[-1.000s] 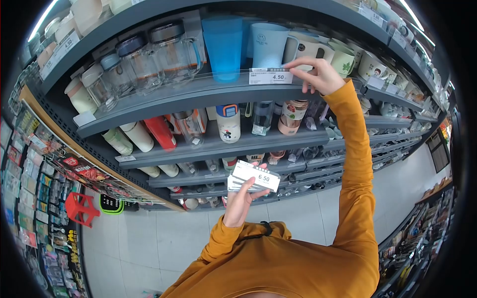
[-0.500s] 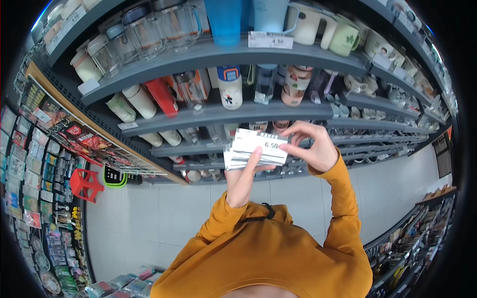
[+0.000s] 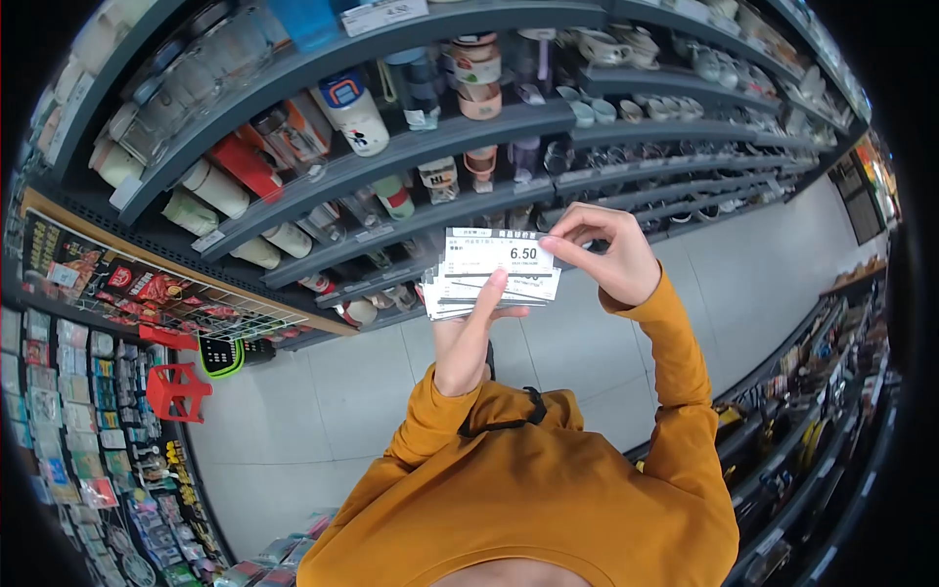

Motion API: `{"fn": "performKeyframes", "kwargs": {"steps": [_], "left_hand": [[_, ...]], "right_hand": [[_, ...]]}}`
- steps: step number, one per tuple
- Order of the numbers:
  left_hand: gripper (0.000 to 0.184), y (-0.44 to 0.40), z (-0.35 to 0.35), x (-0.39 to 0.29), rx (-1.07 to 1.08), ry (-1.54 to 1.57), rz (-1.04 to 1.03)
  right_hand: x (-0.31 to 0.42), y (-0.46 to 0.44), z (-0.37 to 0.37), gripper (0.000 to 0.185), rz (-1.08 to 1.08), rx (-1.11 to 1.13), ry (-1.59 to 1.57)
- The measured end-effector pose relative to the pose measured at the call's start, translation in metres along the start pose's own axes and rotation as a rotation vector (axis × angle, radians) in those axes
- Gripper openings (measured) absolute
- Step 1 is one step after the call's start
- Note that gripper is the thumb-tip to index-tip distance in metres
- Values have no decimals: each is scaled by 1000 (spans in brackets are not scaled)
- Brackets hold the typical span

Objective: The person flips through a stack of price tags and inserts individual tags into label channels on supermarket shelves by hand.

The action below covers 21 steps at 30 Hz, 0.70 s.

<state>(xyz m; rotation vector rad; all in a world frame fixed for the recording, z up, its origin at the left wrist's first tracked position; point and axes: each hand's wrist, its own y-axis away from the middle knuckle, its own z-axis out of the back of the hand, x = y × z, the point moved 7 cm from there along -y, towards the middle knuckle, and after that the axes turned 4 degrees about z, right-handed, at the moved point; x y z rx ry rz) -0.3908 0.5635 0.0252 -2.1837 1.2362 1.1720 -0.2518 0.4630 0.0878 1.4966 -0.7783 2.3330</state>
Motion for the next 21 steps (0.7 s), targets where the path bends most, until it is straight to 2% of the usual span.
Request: {"fn": "performKeyframes", "kwargs": {"steps": [6,12,16,21], "left_hand": [[27,35,-11,16,3,13,38],[27,63,0,11,-69,-7,39],[29,77,21,8,-165,-5,39],[32,86,39,11,-253,8,65]], "right_hand": [[6,47,4,18,-29,-35,1],[7,57,-11,18,-96,-11,-107],[4,55,-43,21,-104,128,-263],[-1,44,-69,26,-79,213,-215]]}}
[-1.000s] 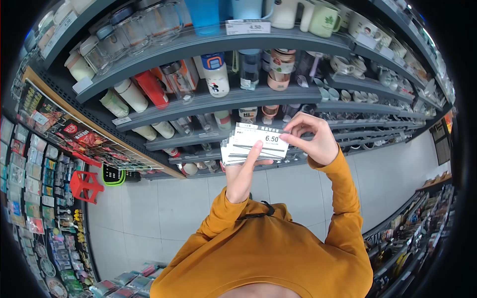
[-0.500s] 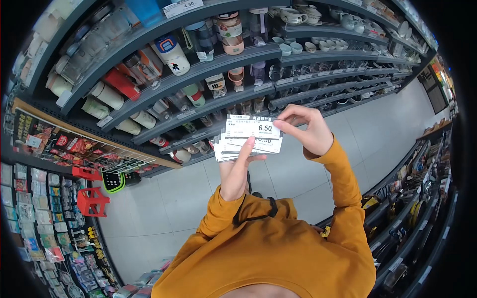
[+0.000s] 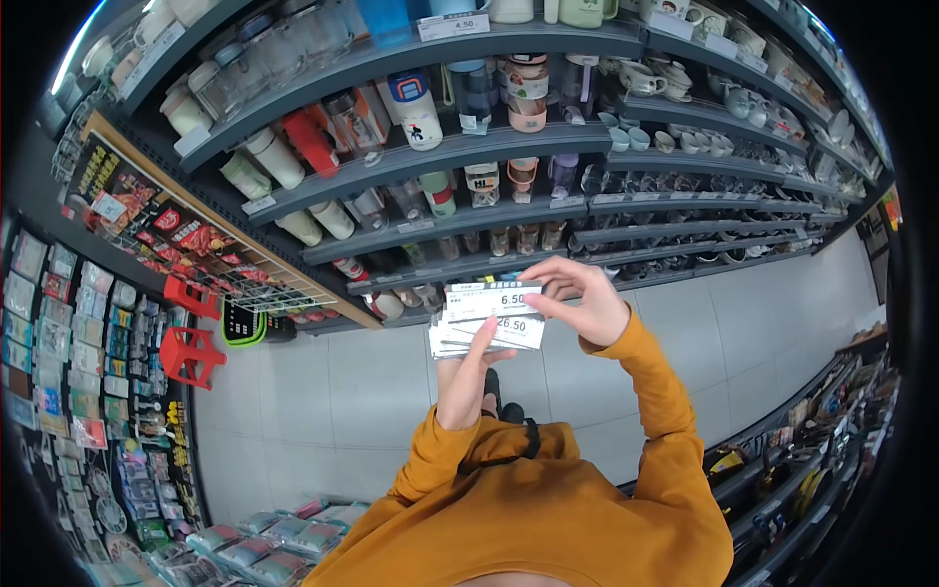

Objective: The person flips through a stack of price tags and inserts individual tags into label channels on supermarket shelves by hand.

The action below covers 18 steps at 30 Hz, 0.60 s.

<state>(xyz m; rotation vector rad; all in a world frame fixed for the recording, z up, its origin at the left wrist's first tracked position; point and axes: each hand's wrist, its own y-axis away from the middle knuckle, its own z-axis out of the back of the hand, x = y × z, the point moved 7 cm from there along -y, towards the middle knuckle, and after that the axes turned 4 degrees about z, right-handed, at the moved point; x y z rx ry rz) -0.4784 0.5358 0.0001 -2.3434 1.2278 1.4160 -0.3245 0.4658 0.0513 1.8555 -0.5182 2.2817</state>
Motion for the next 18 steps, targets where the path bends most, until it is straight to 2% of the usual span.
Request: {"fn": "performKeyframes", "kwargs": {"steps": [7,9,12,18], "left_hand": [[31,-27,-3,11,25,-32,55],[30,-38,-12,17,74,-49,106],[29,-54,-24,39,171,-96,197],[28,-68,-32,106,323,-211,508]], "right_hand": [[-18,-5,10,27,35,-14,-10],[-31,4,22,27,27,-112,-25],[-55,30,38,27,-96,-246,-98],[-116,106,51,26,-252,-578,-237]]}}
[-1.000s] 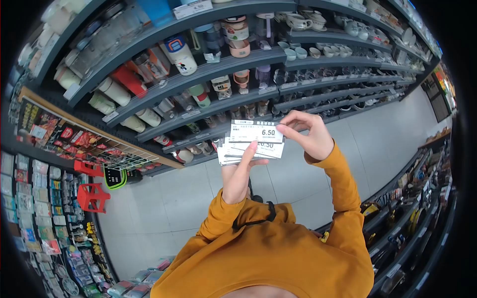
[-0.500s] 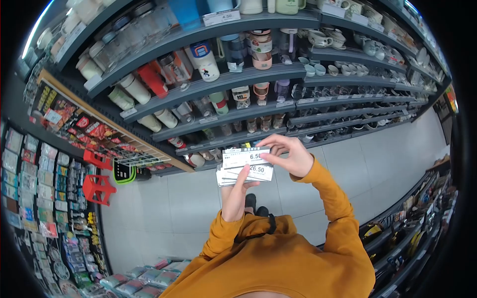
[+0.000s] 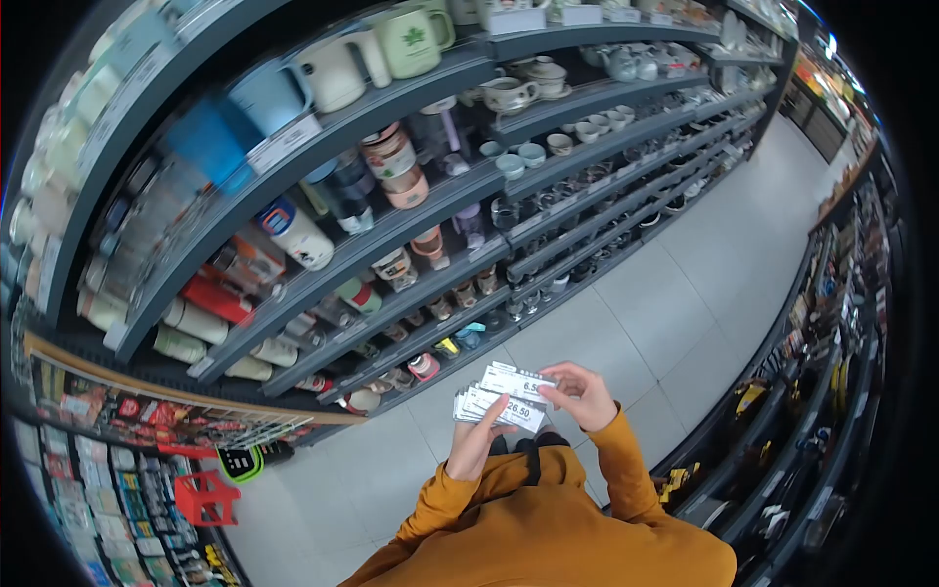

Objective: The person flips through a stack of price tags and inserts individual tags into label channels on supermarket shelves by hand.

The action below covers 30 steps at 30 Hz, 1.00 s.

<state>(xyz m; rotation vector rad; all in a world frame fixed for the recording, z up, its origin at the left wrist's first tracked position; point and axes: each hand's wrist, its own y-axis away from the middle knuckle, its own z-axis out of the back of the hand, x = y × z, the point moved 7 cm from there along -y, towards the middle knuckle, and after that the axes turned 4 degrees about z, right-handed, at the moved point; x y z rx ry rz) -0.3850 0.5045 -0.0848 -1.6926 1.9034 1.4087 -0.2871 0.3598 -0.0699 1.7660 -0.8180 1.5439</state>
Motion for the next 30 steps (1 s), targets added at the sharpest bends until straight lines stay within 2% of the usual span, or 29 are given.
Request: {"fn": "performKeyframes", "kwargs": {"steps": [4,8,13,18,21,24,30], "left_hand": [[32,-22,-22,17,110,-47,125],[33,-51,-80,24,222,-86,186],[33,-94,-183,58,360,-228,271],[34,-124,-302,125,420,-238,375],[33,-133,-370,161,458,-203,403],[33,-146,-409,174,472,-170,406],[34,-188,-432,177,434,-161,383]], "right_hand": [[-15,20,39,25,16,-143,-25],[-2,35,96,24,68,-258,-1],[4,60,198,24,128,-390,20],[27,112,329,24,57,-525,130],[34,134,398,24,45,-520,123],[48,133,444,24,54,-506,103],[50,87,481,25,69,-401,90]]}}
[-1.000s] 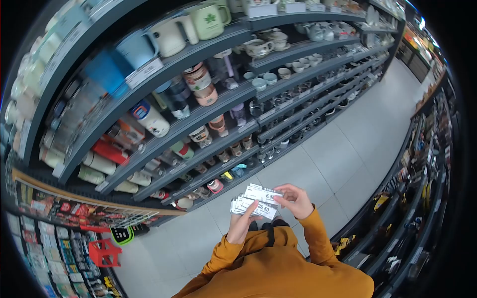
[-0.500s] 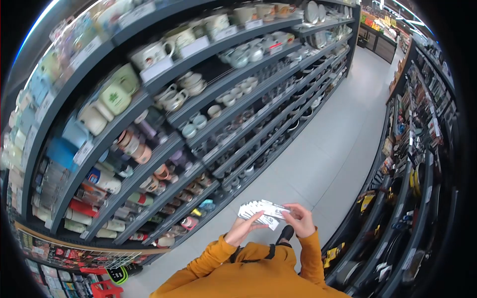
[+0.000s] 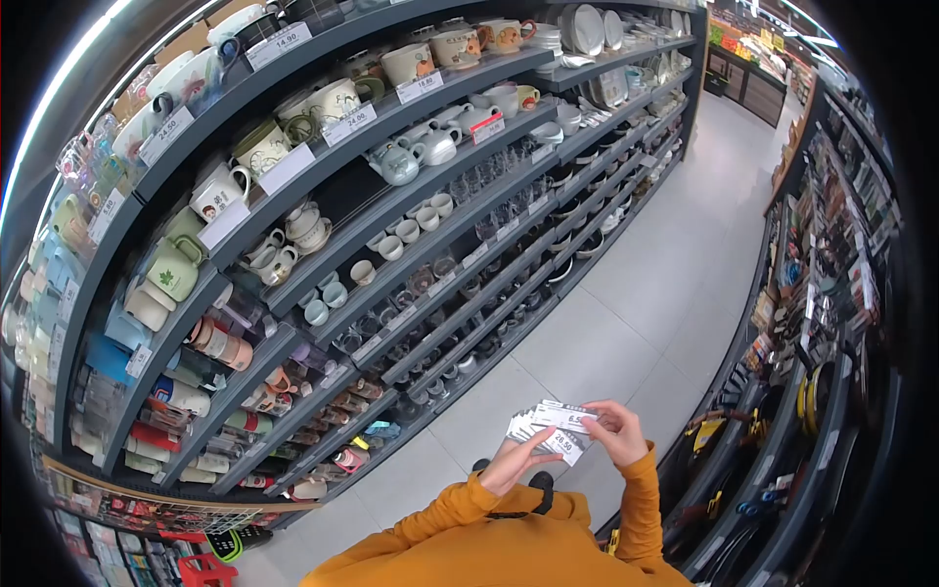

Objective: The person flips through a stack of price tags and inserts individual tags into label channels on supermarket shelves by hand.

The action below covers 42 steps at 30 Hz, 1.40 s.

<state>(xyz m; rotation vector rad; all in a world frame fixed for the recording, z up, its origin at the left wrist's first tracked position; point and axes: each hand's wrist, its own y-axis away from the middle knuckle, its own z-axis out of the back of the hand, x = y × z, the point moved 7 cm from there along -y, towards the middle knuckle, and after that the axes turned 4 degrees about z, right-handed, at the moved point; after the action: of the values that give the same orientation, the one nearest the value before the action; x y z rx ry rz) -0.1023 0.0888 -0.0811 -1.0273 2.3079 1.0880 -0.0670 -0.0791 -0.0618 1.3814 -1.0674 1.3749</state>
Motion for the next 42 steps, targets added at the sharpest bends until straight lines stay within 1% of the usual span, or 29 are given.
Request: {"fn": "performKeyframes", "kwargs": {"steps": [4,7,10,14,17,18,21,22,23,25,26,29,31,33,34,37,39,42], "left_hand": [[37,-22,18,-20,-75,30,-21],[35,-32,35,-46,-149,91,-104],[33,-40,60,-73,-181,137,-207],[33,-45,89,-118,-283,180,-352],[33,-54,109,-143,-304,204,-437],[35,-58,114,-150,-319,227,-456],[36,-64,117,-168,-306,278,-497],[37,-64,116,-172,-328,273,-502],[37,-65,115,-176,-350,275,-512],[38,-68,114,-177,-402,287,-524],[38,-72,117,-174,-430,299,-542],[38,-84,118,-164,-541,385,-617],[35,-96,111,-154,-613,472,-667],[34,-111,100,-147,-639,503,-723],[34,-118,89,-148,-650,544,-727],[35,-148,62,-140,-684,640,-711],[37,-168,50,-128,-696,700,-697],[39,-186,28,-116,-736,758,-679]], "right_hand": [[-7,-46,-12,25,15,14,-61],[-18,-92,-27,25,-2,80,-164],[-7,-147,-49,25,10,179,-150],[24,-213,-84,25,112,343,-79],[30,-256,-100,24,224,403,-18],[23,-271,-102,21,208,409,5],[12,-307,-106,19,275,383,95],[8,-318,-107,17,230,409,56],[10,-330,-107,16,261,430,96],[12,-357,-105,16,314,476,176],[14,-374,-103,14,385,496,245],[37,-420,-94,12,640,426,590],[39,-457,-88,11,689,401,633],[42,-488,-83,10,773,399,559],[39,-502,-82,9,773,412,585],[39,-532,-86,8,839,459,596],[38,-546,-94,9,840,522,575],[29,-570,-107,10,858,539,496]]}}
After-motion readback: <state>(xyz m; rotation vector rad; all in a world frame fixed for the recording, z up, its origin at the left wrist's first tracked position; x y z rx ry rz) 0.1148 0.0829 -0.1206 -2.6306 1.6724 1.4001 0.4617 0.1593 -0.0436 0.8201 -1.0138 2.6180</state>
